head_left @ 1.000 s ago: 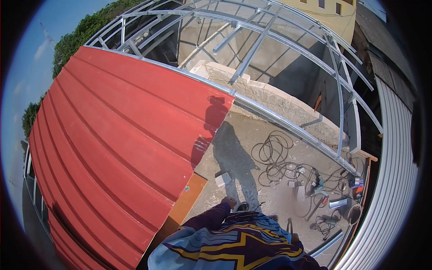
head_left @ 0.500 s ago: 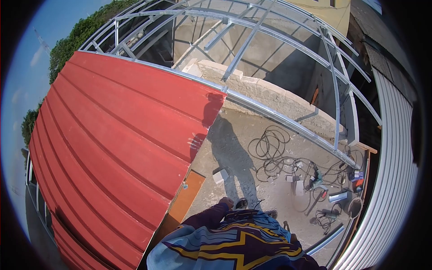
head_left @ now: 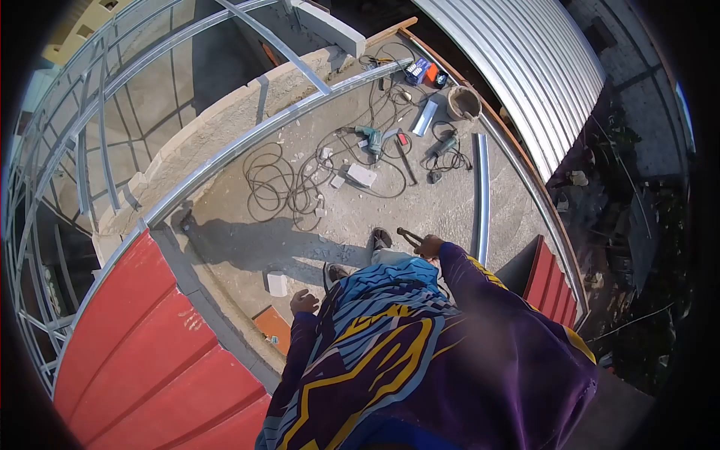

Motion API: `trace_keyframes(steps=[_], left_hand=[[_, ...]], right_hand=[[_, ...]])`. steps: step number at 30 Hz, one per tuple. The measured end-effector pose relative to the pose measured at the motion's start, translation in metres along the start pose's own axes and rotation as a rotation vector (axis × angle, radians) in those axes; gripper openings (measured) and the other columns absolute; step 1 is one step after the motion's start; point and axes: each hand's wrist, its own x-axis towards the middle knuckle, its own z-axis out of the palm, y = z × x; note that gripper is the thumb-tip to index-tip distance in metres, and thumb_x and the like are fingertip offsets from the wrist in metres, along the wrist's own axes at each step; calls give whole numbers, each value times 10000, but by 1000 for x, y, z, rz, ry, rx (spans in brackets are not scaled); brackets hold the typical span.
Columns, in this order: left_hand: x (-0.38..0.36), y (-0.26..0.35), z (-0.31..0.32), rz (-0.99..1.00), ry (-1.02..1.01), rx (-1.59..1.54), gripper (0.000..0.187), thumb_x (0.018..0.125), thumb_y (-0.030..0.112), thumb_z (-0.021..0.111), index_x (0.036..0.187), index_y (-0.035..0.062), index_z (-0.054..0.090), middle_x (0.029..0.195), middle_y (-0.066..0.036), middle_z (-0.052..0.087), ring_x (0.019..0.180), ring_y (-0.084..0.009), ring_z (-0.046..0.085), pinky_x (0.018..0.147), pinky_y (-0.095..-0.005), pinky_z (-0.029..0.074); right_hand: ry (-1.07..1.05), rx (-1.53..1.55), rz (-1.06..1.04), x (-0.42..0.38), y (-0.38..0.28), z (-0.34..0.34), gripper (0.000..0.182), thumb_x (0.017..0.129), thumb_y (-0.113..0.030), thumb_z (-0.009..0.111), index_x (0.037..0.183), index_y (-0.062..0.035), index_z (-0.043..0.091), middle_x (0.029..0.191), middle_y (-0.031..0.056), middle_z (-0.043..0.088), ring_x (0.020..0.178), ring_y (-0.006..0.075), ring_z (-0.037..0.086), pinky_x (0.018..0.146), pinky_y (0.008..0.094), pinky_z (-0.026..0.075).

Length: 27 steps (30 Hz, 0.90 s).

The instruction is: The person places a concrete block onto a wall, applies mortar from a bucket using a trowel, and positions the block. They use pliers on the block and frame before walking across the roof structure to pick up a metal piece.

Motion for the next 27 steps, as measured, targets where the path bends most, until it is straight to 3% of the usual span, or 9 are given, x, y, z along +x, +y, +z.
trace_keyframes(steps=[3, 7, 9, 13, 15, 16, 19, 22, 27], left_hand=[[-12, 10, 9, 165, 19, 275, 275, 764, 106, 665, 1013, -6, 639, 777, -121, 641, 688, -222, 651, 597, -368, 537], [4, 4, 6, 453, -40, 606, 215, 771, 208, 698, 855, 10, 705, 791, -87, 663, 700, -175, 638, 655, -297, 533], [-14, 41, 22, 279, 8, 541, 217, 771, 178, 694, 907, 8, 693, 781, -94, 661, 702, -159, 624, 606, -294, 523], [-3, 78, 22, 165, -78, 441, 262, 734, 87, 675, 980, 0, 663, 737, -114, 645, 633, -164, 615, 525, -303, 512], [35, 71, 4, 562, -275, 820, 300, 681, 29, 646, 979, -3, 661, 703, -117, 640, 600, -179, 620, 528, -311, 530], [-3, 112, 33, 253, -128, 631, 338, 626, -8, 628, 961, 8, 669, 678, -104, 636, 578, -174, 611, 527, -312, 529], [69, 81, 17, 702, -300, 969, 352, 617, 5, 646, 969, -6, 660, 679, -118, 633, 534, -180, 605, 497, -315, 524], [65, 119, 61, 93, -196, 561, 373, 659, 5, 640, 1033, 0, 632, 664, -136, 634, 542, -206, 635, 490, -311, 527], [90, 178, 107, 62, -214, 484, 366, 707, 5, 618, 1072, 9, 611, 697, -146, 644, 563, -219, 647, 503, -317, 535]], right_hand=[[-16, -113, -81, -37, -10, -18, 85, 832, -120, 588, 864, -65, 644, 710, 68, 647, 552, 185, 643, 490, 265, 523], [34, 432, -11, -64, 7, -19, 170, 840, -148, 641, 775, 1, 589, 609, 60, 556, 444, 159, 556, 369, 326, 474], [61, 948, 285, -79, 13, -18, 204, 848, -156, 634, 737, 3, 570, 579, 60, 536, 410, 151, 511, 373, 318, 466], [50, 843, 371, -90, 23, -12, 211, 862, -158, 618, 722, -13, 554, 552, 54, 516, 393, 153, 483, 369, 316, 456], [46, 847, 366, -93, 26, 0, 205, 863, -161, 616, 741, -9, 553, 556, 56, 523, 394, 158, 489, 365, 315, 455], [40, 913, 409, -95, 25, 2, 207, 859, -171, 624, 760, -2, 559, 561, 61, 532, 398, 162, 502, 362, 318, 458], [54, 926, 441, -97, 11, -10, 220, 856, -194, 629, 770, 4, 589, 590, 81, 569, 438, 182, 571, 393, 339, 490], [105, 611, 249, -72, 26, 7, 247, 871, -225, 596, 769, -1, 611, 574, 95, 585, 480, 214, 613, 414, 355, 490], [233, 175, 29, -27, 43, 2, 217, 884, -199, 555, 777, -21, 615, 569, 90, 583, 504, 210, 614, 422, 340, 475]])
